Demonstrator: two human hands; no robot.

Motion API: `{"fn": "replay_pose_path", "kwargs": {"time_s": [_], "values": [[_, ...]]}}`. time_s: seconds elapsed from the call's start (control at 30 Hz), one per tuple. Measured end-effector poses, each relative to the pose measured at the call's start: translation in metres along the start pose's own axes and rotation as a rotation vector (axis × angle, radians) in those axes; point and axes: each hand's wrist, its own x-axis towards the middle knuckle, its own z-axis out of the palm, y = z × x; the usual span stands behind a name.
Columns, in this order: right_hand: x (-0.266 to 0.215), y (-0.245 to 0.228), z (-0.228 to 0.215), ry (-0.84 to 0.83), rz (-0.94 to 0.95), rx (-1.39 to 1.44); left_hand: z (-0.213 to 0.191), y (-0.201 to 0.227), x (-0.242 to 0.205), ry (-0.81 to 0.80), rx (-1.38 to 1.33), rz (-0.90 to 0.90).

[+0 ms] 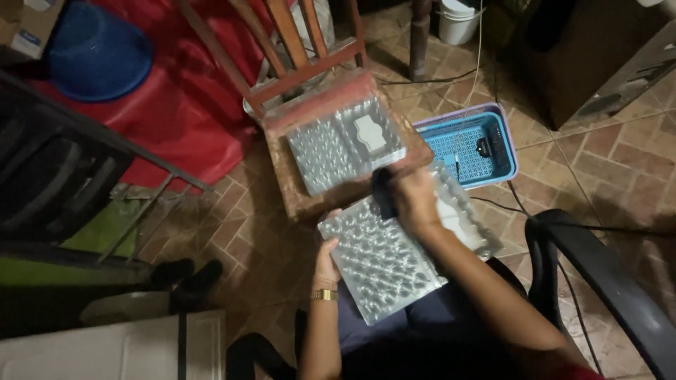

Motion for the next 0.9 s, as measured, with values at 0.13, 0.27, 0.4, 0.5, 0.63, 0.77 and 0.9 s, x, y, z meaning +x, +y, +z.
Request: {"fn": "replay_pose_path", "kwargs": {"time_s": [0.13,0.27,0.4,0.5,0.63,0.77,0.9], "values": [[0.0,0.027,-0.024,-0.341,-0.624,-0.702,-0.04,-0.011,0.013,0.303,-0.18,-0.271],[0.008,-0.012,-0.05,-0.151,-0.107,-0.703,-0.046,-0.019,0.01,0.288,-0.204,-0.301],[0.014,0.045,-0.068,0.058,-0.434,-1.256,-0.015,-0.004,0.005,-0.008,-0.058,-0.032],[0.002,0.009,-0.065,-0.038,-0.343,-1.258,-0.012,-0.007,0.0,0.008,-0.028,-0.001],[-0.004,0.025,-0.056,-0.199,-0.423,-1.07,-0.04,-0.016,0.012,0.306,-0.162,-0.26],[-0.007,0.018,-0.066,-0.245,-0.348,-1.368,0.008,0.019,-0.01,0.215,-0.101,-0.18],[-0.006,0.046,-0.053,-0.297,-0.375,-1.308,0.03,0.043,-0.014,0.22,-0.079,-0.181]]}}
